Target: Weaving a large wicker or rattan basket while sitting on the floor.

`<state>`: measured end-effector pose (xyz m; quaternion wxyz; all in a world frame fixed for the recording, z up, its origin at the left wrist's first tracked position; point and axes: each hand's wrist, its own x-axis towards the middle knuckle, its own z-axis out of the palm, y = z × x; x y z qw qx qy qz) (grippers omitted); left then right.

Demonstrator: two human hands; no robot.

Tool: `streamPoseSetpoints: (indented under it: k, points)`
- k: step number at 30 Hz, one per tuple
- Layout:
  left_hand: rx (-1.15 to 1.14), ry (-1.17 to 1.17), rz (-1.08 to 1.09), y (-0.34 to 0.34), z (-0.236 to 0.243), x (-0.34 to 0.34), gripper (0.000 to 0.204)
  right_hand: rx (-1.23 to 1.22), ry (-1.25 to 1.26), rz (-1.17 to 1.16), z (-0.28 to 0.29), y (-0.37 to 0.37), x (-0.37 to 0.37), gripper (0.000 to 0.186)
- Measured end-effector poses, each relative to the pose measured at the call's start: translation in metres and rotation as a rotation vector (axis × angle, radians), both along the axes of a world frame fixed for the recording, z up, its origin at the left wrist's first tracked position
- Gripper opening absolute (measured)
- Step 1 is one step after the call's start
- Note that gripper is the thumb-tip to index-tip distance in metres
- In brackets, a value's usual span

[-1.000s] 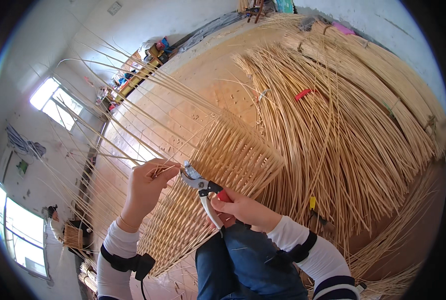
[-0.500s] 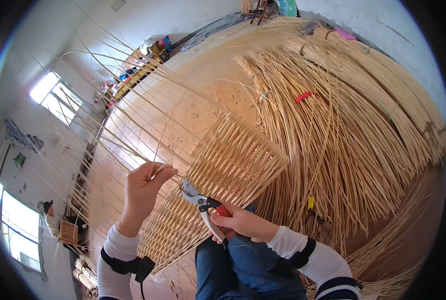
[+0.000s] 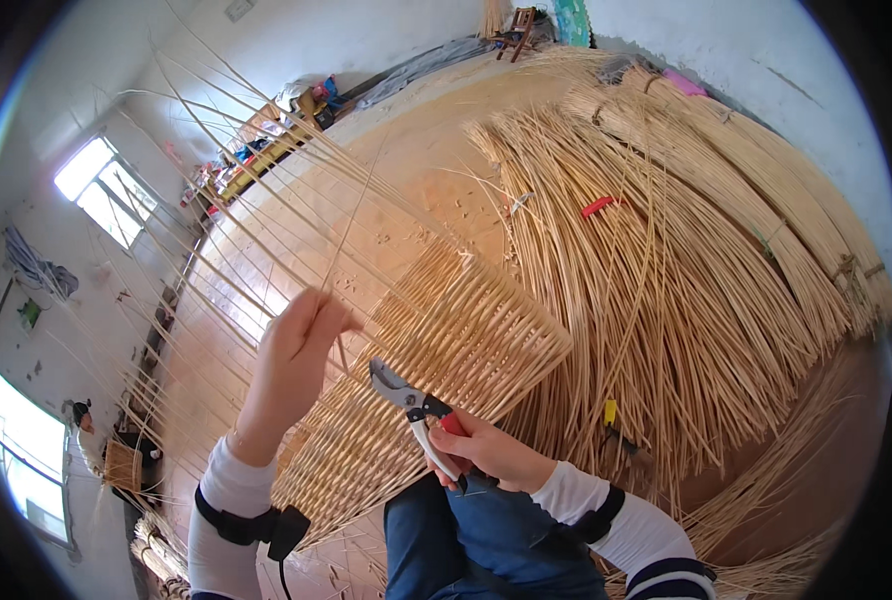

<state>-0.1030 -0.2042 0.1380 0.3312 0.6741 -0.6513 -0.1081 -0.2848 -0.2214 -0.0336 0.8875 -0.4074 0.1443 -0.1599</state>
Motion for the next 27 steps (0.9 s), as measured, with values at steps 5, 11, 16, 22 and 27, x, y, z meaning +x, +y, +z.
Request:
streamPoseSetpoints:
  k: [5, 11, 16, 22, 27]
  points:
    - [0.202, 0.022, 0.007, -0.066, -0.021, -0.022, 0.02, 0.014, -0.09, 0.006, -0.008, -0.002, -0.016, 0.036]
    - [0.213, -0.121, -0.03, -0.093, -0.028, -0.032, 0.02, 0.065, -0.118, -0.02, -0.012, -0.008, -0.03, 0.032]
    - [0.155, 0.057, -0.059, -0.071, -0.026, -0.028, 0.018, 0.127, -0.16, -0.085, -0.009, -0.027, -0.025, 0.029]
    - [0.115, 0.233, 0.053, -0.039, -0.007, -0.032, 0.02, -0.004, -0.097, -0.173, -0.011, -0.028, -0.036, 0.023]
    - [0.158, -0.381, -0.064, -0.007, -0.04, 0.002, 0.02, -0.007, 0.032, -0.183, -0.033, -0.005, -0.082, 0.022]
